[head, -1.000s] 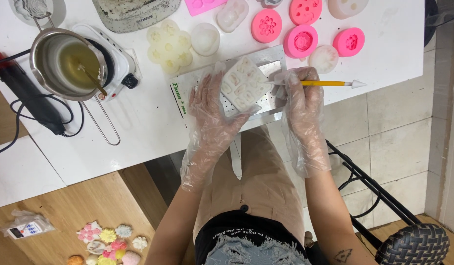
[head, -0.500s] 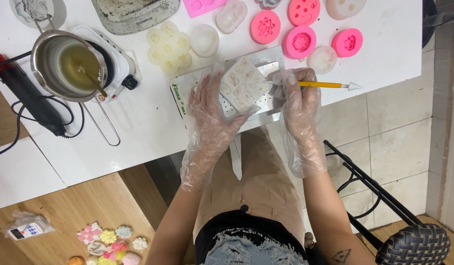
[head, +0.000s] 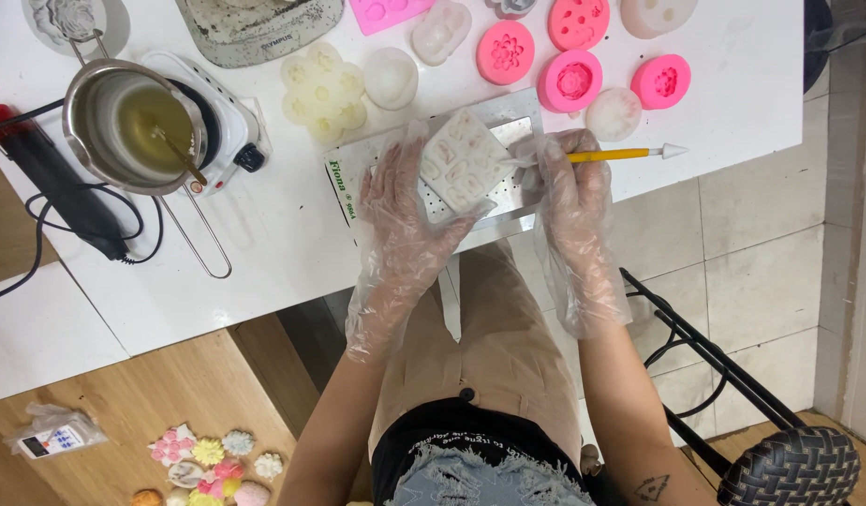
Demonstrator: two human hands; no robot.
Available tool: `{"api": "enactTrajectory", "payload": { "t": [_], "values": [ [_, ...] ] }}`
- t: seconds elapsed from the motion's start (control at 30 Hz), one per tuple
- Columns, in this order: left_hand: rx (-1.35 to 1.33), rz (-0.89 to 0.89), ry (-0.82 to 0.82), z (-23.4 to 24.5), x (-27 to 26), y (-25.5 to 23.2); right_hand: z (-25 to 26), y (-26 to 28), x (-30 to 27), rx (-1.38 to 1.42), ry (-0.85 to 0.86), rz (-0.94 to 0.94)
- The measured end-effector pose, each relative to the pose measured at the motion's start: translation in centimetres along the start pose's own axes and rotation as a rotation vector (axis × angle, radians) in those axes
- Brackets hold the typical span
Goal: The person cleans a silicone candle mold with a detailing tool and uses a heat gun to refine a wax piece.
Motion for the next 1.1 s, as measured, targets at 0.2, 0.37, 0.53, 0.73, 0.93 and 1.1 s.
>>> {"api": "enactTrajectory", "payload": {
  "t": [0.2,0.37,0.53,0.73,0.93,1.1],
  "values": [
    [0.015,-0.013,-0.045,0.1,0.0,-0.2,1.4,-2.0,0.4,0.381,-0.093,-0.100],
    [0.048,-0.053,-0.140,1.0,-0.4,-0.6,2.5,-2.5,-0.2,0.293,-0.116,-0.045],
    [0.056,-0.038,-0.237,1.2,-0.9,-0.6,2.4,-2.2,-0.9,0.265,-0.137,0.047],
    [0.061,-0.011,-0.210,1.8,-0.9,-0.9,1.2,-0.7,-1.3,0.096,-0.102,0.094],
    [0.053,0.006,-0.183,1.9,-0.8,-0.9,0.0,0.7,-1.2,0.016,-0.054,0.093],
    [0.044,0.031,-0.176,1.5,-0.9,-0.4,-0.4,0.9,-0.6,0.072,-0.078,-0.036]
  ]
}}
Point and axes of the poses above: each hand's wrist, its own x-axis towards the middle knuckle, its own z-axis out of the back of the hand, y = z × x, the point moved 10 cm from there along x, towards the middle knuckle, and after that the axes turned 14 degrees about x, right-handed, at the moved point
